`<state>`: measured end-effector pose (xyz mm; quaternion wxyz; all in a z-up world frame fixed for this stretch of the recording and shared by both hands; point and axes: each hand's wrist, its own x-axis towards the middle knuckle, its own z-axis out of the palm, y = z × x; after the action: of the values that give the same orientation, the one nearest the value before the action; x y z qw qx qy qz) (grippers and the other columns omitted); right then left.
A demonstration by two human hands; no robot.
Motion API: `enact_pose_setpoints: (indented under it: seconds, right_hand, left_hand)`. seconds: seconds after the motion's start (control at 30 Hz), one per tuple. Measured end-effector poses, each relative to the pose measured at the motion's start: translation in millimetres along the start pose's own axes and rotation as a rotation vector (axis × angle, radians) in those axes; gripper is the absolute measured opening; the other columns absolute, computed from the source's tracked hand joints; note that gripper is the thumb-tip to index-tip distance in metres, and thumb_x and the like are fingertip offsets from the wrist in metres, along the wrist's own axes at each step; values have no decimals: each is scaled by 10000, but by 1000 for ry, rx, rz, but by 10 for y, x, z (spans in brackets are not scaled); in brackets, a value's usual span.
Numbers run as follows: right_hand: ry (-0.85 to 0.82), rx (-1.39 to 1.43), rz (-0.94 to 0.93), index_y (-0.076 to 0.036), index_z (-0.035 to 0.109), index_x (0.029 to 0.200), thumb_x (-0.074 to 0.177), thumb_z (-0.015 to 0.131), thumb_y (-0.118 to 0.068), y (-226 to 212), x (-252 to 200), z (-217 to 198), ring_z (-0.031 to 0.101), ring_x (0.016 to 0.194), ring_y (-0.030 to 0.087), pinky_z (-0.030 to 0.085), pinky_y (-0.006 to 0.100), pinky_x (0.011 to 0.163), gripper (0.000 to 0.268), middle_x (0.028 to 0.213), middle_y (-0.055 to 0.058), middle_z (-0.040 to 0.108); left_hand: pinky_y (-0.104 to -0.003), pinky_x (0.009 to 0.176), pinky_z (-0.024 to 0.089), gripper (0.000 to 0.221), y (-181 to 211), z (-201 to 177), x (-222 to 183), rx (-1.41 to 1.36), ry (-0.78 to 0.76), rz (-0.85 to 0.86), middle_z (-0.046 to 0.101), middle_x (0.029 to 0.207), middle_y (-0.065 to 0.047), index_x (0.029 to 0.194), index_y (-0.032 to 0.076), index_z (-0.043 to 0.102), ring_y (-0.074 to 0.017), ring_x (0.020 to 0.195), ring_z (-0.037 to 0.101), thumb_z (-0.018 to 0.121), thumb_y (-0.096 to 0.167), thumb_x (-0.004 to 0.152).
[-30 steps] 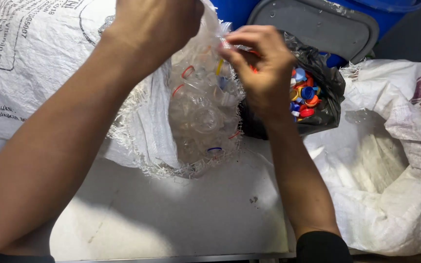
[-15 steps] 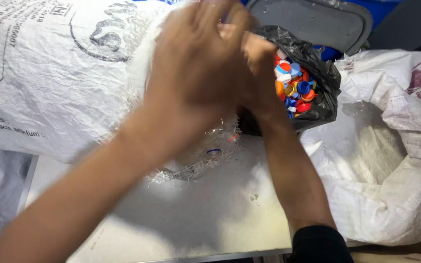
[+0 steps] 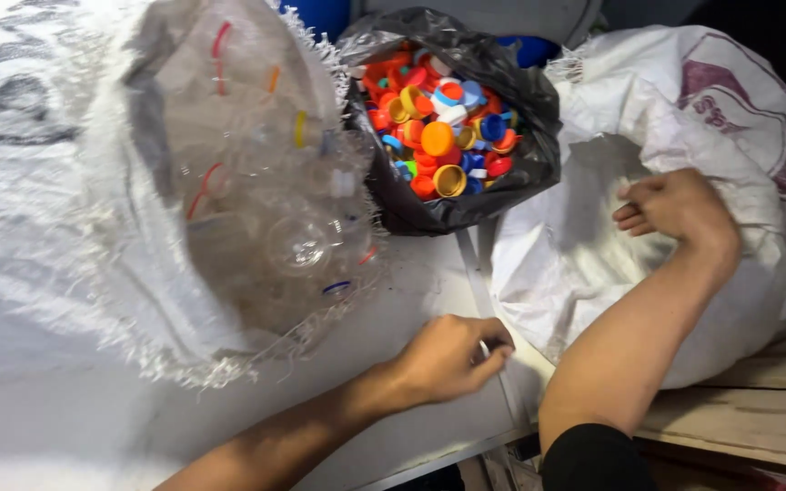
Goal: The person removes plastic bottles from a large white sack, unscrews the caps, and places the caps into a black bag while returning the empty bottles to the sack. The process is repeated for multiple bottles, with the person handling the items by hand.
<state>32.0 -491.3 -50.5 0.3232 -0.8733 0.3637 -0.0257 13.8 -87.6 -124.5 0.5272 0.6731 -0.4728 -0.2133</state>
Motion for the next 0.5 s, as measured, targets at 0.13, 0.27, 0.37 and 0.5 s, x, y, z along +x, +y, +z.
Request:
enact_pose_setpoints:
  seconds: [0.13, 0.27, 0.37, 0.5]
  right_hand:
    - [5, -210, 34, 48, 682, 1255, 917, 799, -275, 219, 360, 175, 693, 1043, 332, 554, 438, 932, 483, 1178, 255, 708]
    - [338, -334, -204, -64, 391, 1567, 790, 929, -386, 167, 696, 528, 426, 1322, 492, 379, 536, 1047, 998, 1452, 302, 457]
    - [402, -231, -184, -153, 409, 1620, 861, 856, -403, -30, 626, 664, 441, 1402, 453, 354, 521, 1136, 915, 1530, 246, 487]
    - [371, -87, 69, -199, 564, 1542, 952, 733, -492, -755, 14, 581, 589, 1381, 375, 421, 473, 1239, 680, 1431, 215, 641]
  left_hand:
    - [-328, 659, 590, 192, -283, 47, 106, -154, 91, -11, 772, 857, -98, 1051, 43, 720, -174, 697, 746, 648, 196, 959]
    - [-276, 602, 566, 190, -327, -19, 172, -419, 78, -215, 756, 797, -85, 1038, -8, 697, -99, 642, 681, 623, 158, 986]
    - [-263, 607, 568, 196, -401, -10, 170, -517, 109, -261, 738, 810, -78, 1041, -29, 679, -88, 655, 665, 614, 152, 1001]
    - [-263, 615, 565, 194, -459, 17, 163, -559, 118, -266, 725, 815, -73, 1049, -26, 674, -91, 661, 657, 600, 147, 1001]
